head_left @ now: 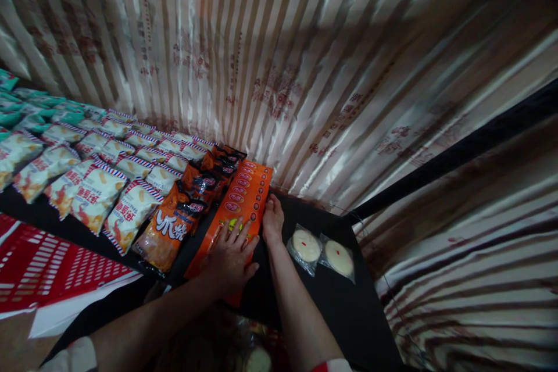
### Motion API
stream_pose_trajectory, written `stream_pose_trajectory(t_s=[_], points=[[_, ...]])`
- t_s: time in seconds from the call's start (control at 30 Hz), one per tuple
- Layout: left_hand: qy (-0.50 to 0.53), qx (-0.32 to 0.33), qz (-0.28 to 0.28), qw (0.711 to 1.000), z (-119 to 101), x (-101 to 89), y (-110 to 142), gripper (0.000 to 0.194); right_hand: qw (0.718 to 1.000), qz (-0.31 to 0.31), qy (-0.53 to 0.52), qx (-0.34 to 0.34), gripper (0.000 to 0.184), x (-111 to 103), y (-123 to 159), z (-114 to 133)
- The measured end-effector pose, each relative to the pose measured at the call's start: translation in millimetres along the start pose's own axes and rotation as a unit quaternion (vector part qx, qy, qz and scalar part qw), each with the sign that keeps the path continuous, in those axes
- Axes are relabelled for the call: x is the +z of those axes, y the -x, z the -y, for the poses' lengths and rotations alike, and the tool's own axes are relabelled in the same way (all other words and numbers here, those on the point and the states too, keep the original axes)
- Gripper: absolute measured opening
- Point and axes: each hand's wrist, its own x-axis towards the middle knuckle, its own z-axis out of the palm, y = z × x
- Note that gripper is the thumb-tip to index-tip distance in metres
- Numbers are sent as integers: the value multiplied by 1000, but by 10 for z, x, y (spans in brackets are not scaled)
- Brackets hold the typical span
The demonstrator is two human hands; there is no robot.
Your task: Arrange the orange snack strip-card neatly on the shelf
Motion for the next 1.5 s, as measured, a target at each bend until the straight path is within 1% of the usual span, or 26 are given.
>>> stream_pose_trajectory(t_s=[0.1,0.2,0.3,0.53,0.7,0.87,1.0,1.23,1.5], points=[[-5,-1,3,1000,-9,7,0,54,999,1,5,38,44,11,4,84],[-6,-6,7,1000,-14,4,1,55,999,17,19,29,43,12,7,171],[-3,-9,19,1000,-14,-16,-1,57,999,15,31,27,42,30,17,218],[16,-4,27,999,0,-37,-25,57,998,-21,36,40,42,106,39,163],[21,-7,48,999,-1,-49,-45,57,999,-35,27,27,41,145,38,78],[20,-9,65,998,10,-54,-61,56,999,-34,26,13,43,167,43,41],[23,-4,68,997,30,-44,-65,55,999,-35,29,13,44,173,51,51],[21,5,57,998,62,-15,-39,54,998,-42,48,7,42,188,56,81],[20,7,54,998,80,-50,-29,53,997,-49,66,1,41,197,96,206]])
